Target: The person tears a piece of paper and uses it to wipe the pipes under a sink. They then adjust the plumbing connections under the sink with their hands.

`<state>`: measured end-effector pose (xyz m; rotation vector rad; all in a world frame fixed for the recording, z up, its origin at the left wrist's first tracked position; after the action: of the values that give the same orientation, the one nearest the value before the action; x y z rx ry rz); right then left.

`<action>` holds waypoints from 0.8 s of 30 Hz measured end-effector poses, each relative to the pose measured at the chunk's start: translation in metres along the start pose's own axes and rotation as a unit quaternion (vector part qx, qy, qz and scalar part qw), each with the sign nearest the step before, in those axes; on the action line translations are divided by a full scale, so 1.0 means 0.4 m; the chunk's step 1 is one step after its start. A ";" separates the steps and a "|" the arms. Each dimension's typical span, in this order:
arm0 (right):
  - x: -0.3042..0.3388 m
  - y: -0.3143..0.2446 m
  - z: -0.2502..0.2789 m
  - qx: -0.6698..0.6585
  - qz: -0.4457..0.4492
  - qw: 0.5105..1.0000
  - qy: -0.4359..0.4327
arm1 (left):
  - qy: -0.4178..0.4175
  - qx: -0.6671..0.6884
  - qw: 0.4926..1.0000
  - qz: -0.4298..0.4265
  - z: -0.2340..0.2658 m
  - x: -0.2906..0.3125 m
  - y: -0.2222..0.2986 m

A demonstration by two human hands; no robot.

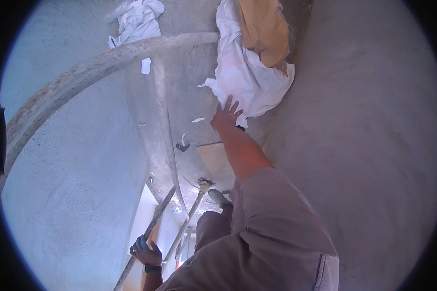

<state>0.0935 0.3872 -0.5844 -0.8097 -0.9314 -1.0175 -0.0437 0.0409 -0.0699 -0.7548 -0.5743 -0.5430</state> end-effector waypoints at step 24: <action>0.744 0.051 0.779 -0.290 0.275 0.823 0.404 | 0.022 0.467 0.879 -0.096 0.296 -0.207 0.196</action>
<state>0.1045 0.5712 -0.1946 -0.9377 0.3710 -0.9821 -0.0864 0.1984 -0.0904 0.2384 -0.7791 -0.3920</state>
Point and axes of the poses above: each hand's wrist, its own x-axis away from the middle knuckle, its own z-axis out of the back of the hand, y = z × x, the point moved 6 cm from there along -x, towards the middle knuckle, and after that the axes turned 3 degrees about z, right-handed, at the moved point
